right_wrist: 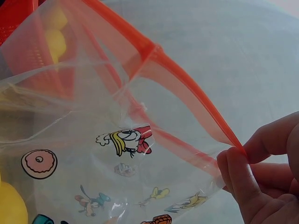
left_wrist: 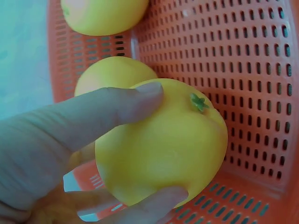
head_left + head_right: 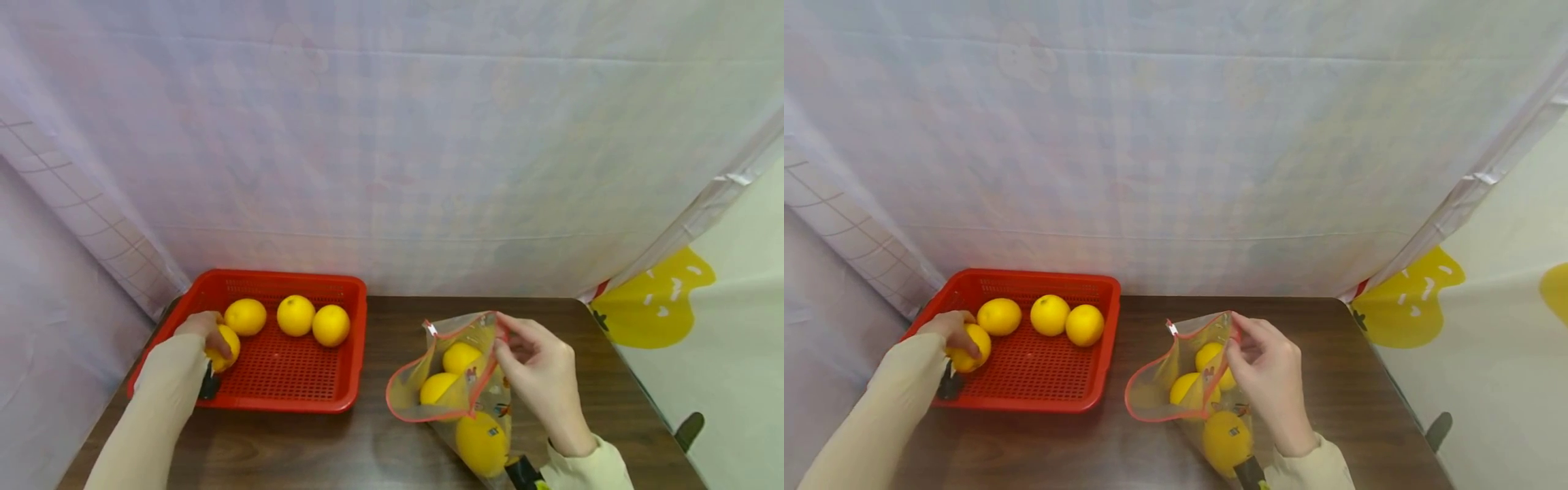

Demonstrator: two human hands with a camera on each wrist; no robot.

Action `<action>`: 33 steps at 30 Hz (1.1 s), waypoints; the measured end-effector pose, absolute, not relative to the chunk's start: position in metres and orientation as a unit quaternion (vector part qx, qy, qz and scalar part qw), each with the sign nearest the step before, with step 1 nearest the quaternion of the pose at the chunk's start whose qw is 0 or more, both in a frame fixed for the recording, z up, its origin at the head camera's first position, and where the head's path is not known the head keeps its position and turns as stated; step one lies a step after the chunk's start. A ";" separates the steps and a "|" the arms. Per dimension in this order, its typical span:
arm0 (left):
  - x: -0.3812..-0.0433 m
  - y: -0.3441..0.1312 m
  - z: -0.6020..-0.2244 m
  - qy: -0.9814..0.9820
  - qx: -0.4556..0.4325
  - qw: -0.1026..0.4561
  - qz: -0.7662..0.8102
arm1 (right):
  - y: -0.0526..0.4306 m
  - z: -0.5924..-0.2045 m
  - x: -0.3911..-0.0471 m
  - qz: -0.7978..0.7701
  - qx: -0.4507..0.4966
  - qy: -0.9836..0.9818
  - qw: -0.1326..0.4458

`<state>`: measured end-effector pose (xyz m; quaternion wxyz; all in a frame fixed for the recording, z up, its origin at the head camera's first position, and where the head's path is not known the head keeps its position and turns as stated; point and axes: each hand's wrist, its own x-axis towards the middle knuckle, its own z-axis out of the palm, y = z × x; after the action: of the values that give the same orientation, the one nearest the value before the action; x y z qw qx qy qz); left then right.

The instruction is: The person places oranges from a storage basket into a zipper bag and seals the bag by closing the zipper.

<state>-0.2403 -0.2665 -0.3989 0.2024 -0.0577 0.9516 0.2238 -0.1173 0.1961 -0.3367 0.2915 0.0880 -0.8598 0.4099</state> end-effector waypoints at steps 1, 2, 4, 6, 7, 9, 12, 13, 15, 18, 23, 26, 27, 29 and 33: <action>-0.240 -0.267 -0.398 0.953 -0.054 0.200 0.223 | 0.196 -0.337 -0.117 0.409 0.087 -0.861 0.291; -0.239 -0.267 -0.398 0.954 -0.051 0.198 0.221 | 0.196 -0.337 -0.117 0.408 0.086 -0.861 0.290; -0.239 -0.267 -0.397 0.955 -0.044 0.193 0.220 | 0.196 -0.337 -0.117 0.407 0.086 -0.862 0.289; -0.237 -0.268 -0.394 0.956 -0.033 0.187 0.222 | 0.196 -0.337 -0.118 0.406 0.086 -0.863 0.288; -0.236 -0.269 -0.393 0.956 -0.029 0.184 0.225 | 0.196 -0.337 -0.118 0.406 0.086 -0.863 0.287; -0.235 -0.270 -0.392 0.954 -0.026 0.183 0.236 | 0.196 -0.337 -0.118 0.404 0.088 -0.864 0.287; -0.231 -0.272 -0.389 0.949 -0.022 0.179 0.257 | 0.197 -0.337 -0.118 0.403 0.089 -0.864 0.287; -0.230 -0.272 -0.388 0.949 -0.019 0.175 0.262 | 0.197 -0.337 -0.118 0.403 0.089 -0.864 0.287; -0.228 -0.273 -0.386 0.952 -0.004 0.159 0.262 | 0.197 -0.337 -0.118 0.404 0.090 -0.864 0.286; -0.223 -0.272 -0.381 0.955 0.019 0.133 0.266 | 0.197 -0.337 -0.118 0.407 0.091 -0.863 0.286; -0.217 -0.262 -0.371 0.958 0.059 0.089 0.266 | 0.197 -0.337 -0.119 0.404 0.100 -0.862 0.289; -0.214 -0.254 -0.363 0.963 0.078 0.060 0.249 | 0.197 -0.337 -0.120 0.403 0.105 -0.862 0.290; -0.213 -0.251 -0.361 0.965 0.082 0.051 0.243 | 0.197 -0.337 -0.120 0.403 0.106 -0.861 0.290; -0.212 -0.245 -0.356 0.966 0.089 0.039 0.240 | 0.197 -0.337 -0.120 0.405 0.107 -0.861 0.289; -0.205 -0.230 -0.348 0.962 0.100 0.029 0.252 | 0.197 -0.337 -0.120 0.406 0.106 -0.861 0.287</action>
<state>-0.2055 -0.2299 -0.3477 0.0292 0.1004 0.9621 0.2520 -0.1199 0.1966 -0.3370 0.2874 0.1063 -0.8608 0.4065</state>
